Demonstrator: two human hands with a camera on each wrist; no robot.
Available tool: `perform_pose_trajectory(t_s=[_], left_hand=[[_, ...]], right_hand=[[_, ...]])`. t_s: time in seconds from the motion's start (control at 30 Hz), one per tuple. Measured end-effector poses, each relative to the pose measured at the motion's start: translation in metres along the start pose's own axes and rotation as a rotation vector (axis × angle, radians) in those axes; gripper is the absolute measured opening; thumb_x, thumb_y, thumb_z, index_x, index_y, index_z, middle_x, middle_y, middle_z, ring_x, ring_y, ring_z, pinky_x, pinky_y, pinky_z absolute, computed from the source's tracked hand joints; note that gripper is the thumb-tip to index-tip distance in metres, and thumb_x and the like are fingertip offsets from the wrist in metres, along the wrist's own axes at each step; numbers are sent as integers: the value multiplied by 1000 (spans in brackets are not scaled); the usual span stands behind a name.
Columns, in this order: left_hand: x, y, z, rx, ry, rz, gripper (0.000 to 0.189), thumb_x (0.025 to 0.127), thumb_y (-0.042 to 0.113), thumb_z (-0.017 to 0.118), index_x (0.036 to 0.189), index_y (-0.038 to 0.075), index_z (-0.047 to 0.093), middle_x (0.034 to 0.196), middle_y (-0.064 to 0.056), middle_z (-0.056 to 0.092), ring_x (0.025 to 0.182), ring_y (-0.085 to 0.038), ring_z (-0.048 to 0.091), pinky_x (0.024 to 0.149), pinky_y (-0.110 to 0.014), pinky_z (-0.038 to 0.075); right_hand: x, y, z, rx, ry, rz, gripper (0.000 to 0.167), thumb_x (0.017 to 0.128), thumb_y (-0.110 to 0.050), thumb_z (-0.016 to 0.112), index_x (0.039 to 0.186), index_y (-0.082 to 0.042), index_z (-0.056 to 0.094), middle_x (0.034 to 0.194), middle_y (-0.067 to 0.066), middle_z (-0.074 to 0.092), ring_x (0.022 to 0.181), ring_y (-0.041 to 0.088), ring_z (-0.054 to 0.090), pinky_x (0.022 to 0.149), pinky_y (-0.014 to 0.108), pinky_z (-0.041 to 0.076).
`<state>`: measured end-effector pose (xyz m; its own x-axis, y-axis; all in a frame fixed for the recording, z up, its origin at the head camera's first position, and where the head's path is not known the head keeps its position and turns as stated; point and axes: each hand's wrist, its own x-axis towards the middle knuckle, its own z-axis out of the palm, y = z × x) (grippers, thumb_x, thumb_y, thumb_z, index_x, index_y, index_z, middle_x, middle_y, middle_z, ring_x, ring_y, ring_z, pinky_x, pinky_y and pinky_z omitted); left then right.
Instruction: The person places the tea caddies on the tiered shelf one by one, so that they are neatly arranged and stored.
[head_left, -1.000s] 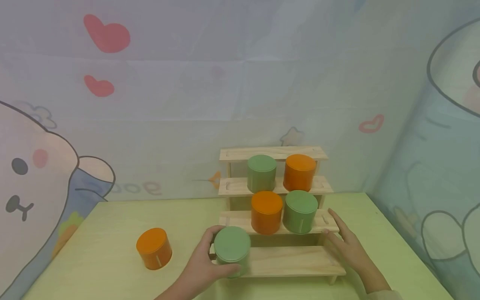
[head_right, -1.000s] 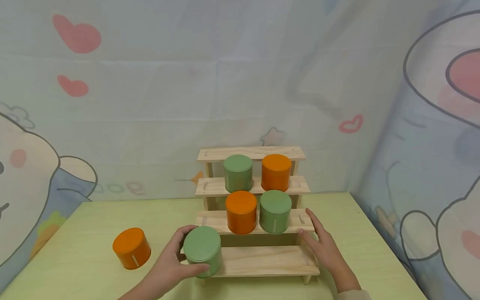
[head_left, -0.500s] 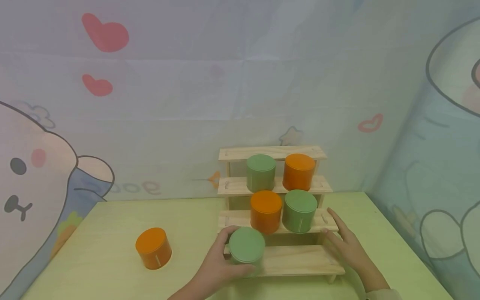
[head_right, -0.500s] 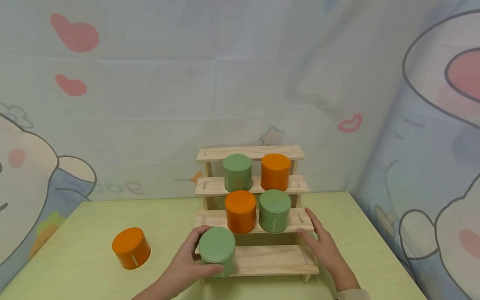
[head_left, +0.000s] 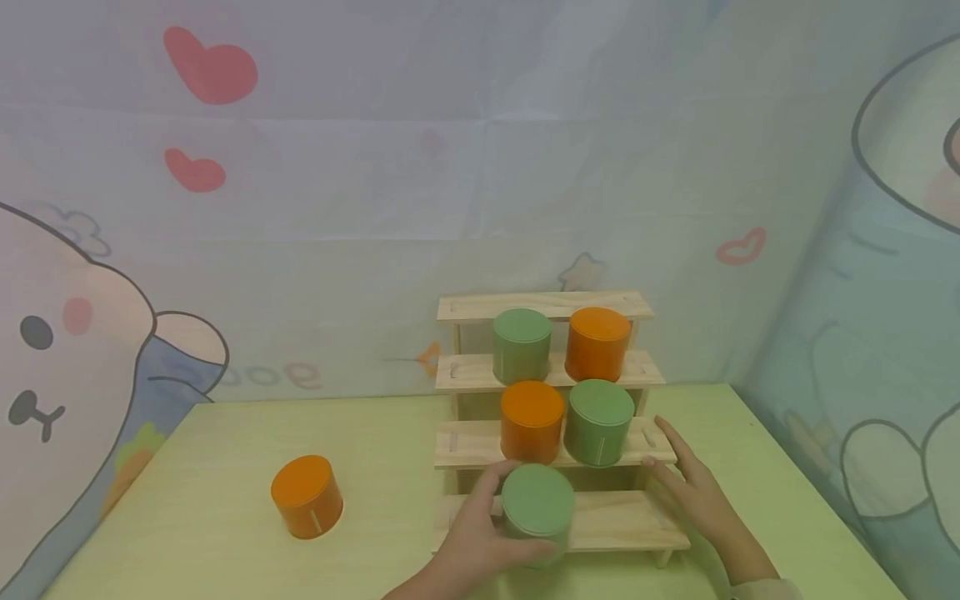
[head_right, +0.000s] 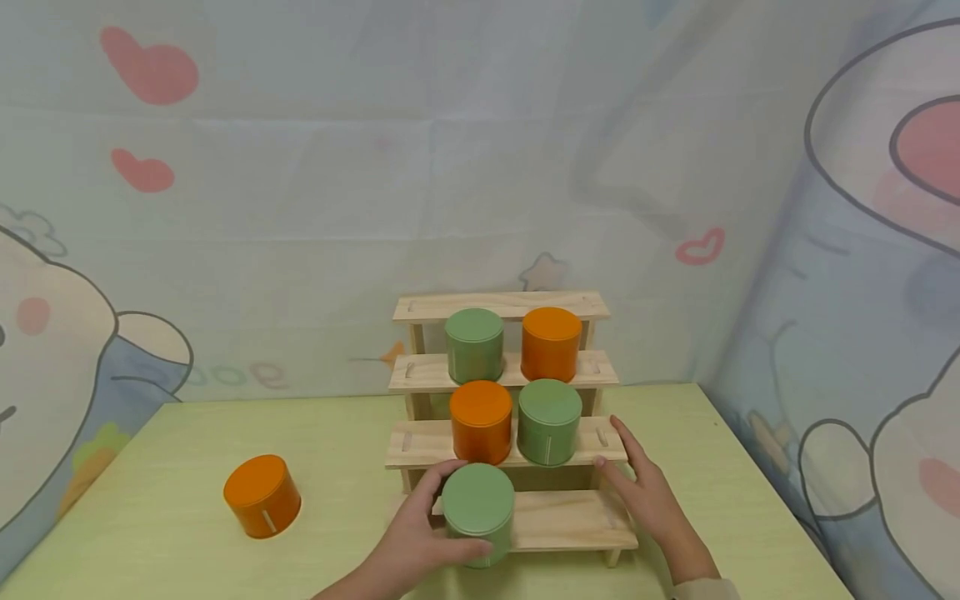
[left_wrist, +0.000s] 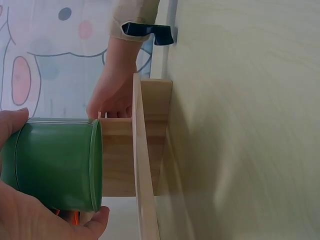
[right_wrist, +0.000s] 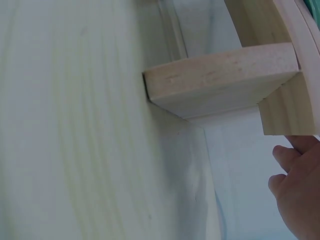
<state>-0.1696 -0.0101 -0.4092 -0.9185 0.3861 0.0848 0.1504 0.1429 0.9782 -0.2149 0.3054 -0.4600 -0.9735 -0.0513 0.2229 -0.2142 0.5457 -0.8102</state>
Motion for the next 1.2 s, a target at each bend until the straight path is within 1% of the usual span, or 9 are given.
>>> perform_pose_trajectory(t_s=[0.1,0.27,0.37,0.43,0.6,0.77,0.9,1.03,1.2], left_hand=[[1,0,4,8,-7,-1,78,68,17,88,133,25,45,128,0,49,115,-22,45,98,-61,33],[5,0,11,10,-4,-17,77,67,21,88,131,27,47,125,2,51,112,-21,48,97,-56,36],[8,0,17,8,8,-23,77,66,20,89,131,26,47,125,2,51,111,-21,48,97,-56,37],[10,1,21,3,12,-14,78,66,18,89,131,25,47,125,2,52,112,-21,48,97,-56,37],[13,2,32,-31,-2,-14,78,66,14,88,132,22,45,127,2,52,113,-21,48,98,-57,36],[18,0,45,-46,-19,-19,78,67,15,88,132,25,45,127,4,52,112,-20,49,98,-57,36],[21,-1,54,-46,-19,-20,75,67,16,88,128,28,47,124,7,52,110,-20,50,97,-55,37],[23,1,61,-42,-20,-5,73,67,15,88,127,26,47,123,7,52,111,-20,49,96,-53,38],[27,1,67,-72,-11,-41,73,66,16,88,125,27,47,122,7,52,110,-22,48,94,-51,39]], right_hand=[[0,0,0,-1,0,0,66,101,-28,48,156,-18,13,158,23,15,136,57,18,97,77,23],[1,1,0,-2,1,1,66,101,-28,48,156,-19,13,158,23,15,136,58,19,97,77,24],[1,1,0,3,-2,5,66,101,-29,48,156,-19,13,158,22,15,136,57,18,97,77,24],[1,1,0,7,-2,8,66,101,-29,49,156,-19,13,158,22,15,137,57,18,97,77,23],[1,1,0,14,1,10,66,101,-29,49,156,-19,13,158,22,15,138,55,16,98,77,22],[1,2,1,14,3,8,66,101,-29,49,156,-18,13,158,22,15,138,55,16,99,76,22],[1,3,1,10,1,8,66,102,-29,48,156,-20,13,158,21,14,138,55,16,98,76,22],[0,3,1,9,-1,-3,65,102,-29,47,156,-20,12,159,21,14,138,55,16,98,77,22],[0,2,2,11,3,-13,65,102,-29,48,156,-20,13,158,21,15,139,54,16,100,76,21]])
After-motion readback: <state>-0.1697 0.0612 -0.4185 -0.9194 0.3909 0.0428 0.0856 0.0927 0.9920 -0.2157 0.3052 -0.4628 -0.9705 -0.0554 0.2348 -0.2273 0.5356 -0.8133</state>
